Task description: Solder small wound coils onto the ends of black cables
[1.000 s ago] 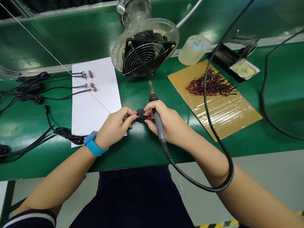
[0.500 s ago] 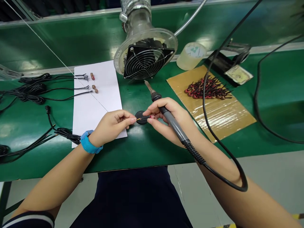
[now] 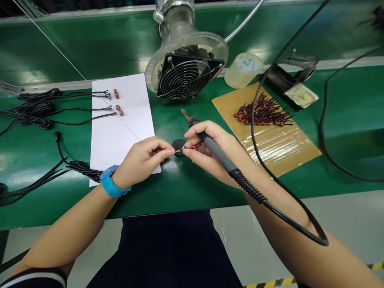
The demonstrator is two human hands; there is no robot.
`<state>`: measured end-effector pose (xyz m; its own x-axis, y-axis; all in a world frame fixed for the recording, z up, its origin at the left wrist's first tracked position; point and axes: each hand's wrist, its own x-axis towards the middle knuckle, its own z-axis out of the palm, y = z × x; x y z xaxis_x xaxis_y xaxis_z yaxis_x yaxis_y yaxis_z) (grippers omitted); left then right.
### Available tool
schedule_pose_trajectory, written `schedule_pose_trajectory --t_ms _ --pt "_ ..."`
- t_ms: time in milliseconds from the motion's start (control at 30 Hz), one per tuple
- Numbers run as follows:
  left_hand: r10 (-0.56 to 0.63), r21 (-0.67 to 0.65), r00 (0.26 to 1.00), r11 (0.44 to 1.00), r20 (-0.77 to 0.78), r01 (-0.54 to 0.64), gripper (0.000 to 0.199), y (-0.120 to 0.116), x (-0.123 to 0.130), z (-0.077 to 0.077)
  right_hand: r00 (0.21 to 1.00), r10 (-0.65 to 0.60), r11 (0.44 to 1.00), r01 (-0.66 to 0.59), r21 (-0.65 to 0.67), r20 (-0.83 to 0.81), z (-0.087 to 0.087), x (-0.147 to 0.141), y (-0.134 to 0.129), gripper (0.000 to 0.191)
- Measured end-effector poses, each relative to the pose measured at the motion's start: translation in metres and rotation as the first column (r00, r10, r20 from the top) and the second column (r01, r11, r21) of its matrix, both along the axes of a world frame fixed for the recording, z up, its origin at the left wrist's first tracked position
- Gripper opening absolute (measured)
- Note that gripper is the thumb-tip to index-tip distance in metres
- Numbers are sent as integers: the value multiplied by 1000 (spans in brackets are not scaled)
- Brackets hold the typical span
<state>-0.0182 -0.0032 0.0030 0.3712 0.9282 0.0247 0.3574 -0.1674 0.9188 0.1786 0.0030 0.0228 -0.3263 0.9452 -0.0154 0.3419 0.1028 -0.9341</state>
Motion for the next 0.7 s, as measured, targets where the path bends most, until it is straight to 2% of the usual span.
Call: schedule_pose_trajectory --t_ms 167,467,700 --pt "-4 41 1000 999 -15 5 13 -1 1 2 997 -14 999 11 -38 -80 -1 -2 -3 25" --pt "-4 36 1000 999 -10 5 12 -1 1 1 996 -18 1000 17 19 83 -5 3 -5 28" --pt "-10 24 1000 1000 -17 10 13 0 1 0 996 -91 994 91 -55 13 3 -5 -6 25"
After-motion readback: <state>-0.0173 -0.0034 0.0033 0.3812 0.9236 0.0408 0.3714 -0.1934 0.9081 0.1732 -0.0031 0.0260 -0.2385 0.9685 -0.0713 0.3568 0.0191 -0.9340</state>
